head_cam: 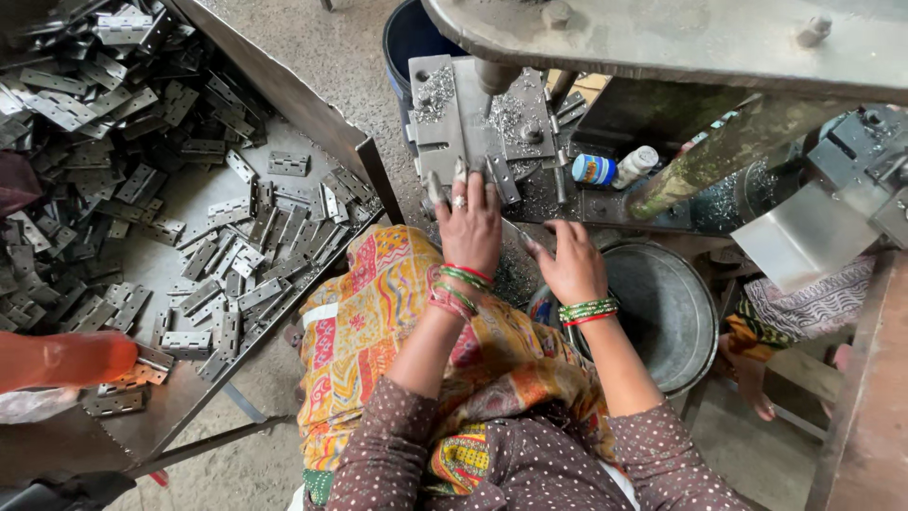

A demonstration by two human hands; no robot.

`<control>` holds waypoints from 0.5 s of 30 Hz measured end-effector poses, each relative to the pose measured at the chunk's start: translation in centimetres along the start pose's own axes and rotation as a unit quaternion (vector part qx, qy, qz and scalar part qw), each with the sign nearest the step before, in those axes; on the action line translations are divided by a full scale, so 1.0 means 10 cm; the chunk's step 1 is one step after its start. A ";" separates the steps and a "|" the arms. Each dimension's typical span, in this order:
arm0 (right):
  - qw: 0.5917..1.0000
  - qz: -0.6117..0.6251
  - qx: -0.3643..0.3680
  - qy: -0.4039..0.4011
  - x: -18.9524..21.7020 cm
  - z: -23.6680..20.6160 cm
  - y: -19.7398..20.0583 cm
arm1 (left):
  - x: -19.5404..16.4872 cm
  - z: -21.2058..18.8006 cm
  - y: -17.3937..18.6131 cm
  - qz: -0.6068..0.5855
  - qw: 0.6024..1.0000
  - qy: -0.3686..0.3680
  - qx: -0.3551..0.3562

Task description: The person repeatedly picks small metal brackets from a bin, places them under a drill press, and operates the machine to drill holes. After each cycle, the person removes the bracket and returns it to the bin, continuing the process with new pieces.

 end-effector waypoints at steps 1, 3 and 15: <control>1.000 0.017 -0.003 -0.001 -0.01 -0.02 0.00 | 0.03 -0.01 0.05 -0.013 0.999 0.003 -0.033; 0.999 0.022 -0.023 0.011 -0.01 -0.03 0.03 | 0.08 0.06 0.02 -0.078 0.996 -0.048 -0.009; 0.998 -0.010 -0.044 0.034 -0.07 0.00 -0.03 | 0.25 0.47 0.03 -0.024 0.999 -0.023 -0.024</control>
Point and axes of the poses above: each hand's wrist, its own z-axis towards the middle knuckle, its own y-axis out of the back of the hand, x = y × z, the point moved 8 cm from there along z, towards the middle knuckle, and after that the axes turned 5 degrees about x, right-handed, at the moved point
